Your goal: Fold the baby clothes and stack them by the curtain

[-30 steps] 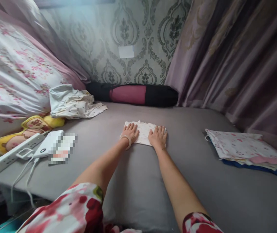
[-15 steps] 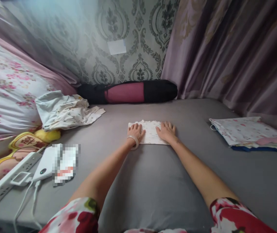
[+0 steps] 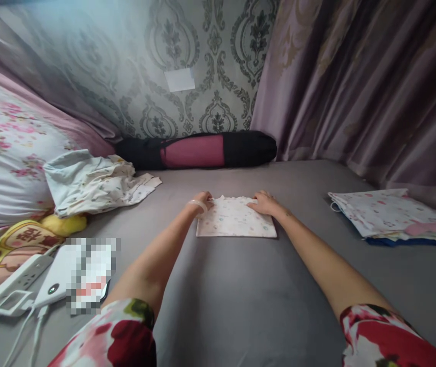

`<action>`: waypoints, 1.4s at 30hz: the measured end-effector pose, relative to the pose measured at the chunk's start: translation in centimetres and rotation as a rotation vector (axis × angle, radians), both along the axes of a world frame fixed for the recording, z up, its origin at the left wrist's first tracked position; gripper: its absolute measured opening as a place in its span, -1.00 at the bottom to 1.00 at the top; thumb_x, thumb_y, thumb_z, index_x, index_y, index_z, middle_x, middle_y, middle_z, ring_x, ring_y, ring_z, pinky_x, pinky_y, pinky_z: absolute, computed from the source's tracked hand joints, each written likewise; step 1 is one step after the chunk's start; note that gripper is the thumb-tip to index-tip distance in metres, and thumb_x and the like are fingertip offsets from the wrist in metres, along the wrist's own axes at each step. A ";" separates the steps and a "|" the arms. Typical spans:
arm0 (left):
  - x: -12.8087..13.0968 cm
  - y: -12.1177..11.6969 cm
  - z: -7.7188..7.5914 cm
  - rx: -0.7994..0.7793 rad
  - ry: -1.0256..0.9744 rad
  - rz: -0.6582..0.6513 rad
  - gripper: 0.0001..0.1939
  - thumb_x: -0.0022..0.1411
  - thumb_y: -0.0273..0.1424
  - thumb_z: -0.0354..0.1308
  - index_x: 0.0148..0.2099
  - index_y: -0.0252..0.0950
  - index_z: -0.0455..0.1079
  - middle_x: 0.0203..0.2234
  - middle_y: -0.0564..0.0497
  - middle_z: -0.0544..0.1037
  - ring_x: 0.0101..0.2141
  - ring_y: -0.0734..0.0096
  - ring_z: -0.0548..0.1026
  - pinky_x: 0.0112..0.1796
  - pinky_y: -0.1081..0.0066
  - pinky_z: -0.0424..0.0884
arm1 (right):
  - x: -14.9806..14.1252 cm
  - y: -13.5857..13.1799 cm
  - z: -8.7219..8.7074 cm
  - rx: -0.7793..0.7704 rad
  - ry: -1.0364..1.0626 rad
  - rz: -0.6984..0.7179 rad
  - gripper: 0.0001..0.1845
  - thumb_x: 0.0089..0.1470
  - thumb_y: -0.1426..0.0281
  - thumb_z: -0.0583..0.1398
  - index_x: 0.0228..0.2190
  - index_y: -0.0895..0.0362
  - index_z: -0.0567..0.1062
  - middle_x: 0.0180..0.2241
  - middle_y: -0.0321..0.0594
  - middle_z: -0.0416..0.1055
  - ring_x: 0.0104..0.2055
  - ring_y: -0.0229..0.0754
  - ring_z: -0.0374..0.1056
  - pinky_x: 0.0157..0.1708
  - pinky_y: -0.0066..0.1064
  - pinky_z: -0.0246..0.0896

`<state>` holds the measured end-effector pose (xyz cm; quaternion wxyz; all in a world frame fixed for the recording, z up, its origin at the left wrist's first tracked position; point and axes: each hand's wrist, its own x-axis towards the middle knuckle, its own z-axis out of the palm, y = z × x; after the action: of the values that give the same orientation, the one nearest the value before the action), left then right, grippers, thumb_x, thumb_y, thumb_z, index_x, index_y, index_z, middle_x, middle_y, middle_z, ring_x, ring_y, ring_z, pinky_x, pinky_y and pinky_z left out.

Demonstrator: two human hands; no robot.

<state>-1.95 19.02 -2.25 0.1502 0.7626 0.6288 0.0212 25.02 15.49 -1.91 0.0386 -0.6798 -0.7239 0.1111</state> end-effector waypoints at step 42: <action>-4.3 -4.0 10.2 -0.170 -0.659 -0.265 -0.74 0.02 -0.27 0.24 -0.27 -0.34 0.42 -0.43 0.01 0.56 -0.38 0.38 0.49 -0.32 0.40 0.39 | 4.2 -4.6 10.3 -0.042 0.734 0.347 -0.60 -0.16 0.21 0.27 -0.25 0.17 0.56 -0.28 -0.22 0.55 -0.26 -0.18 0.41 -0.23 -0.40 0.28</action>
<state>-6.24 15.06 7.98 0.4091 0.7745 0.4418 0.1937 29.25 10.92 8.38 0.2613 -0.4631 -0.7638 0.3659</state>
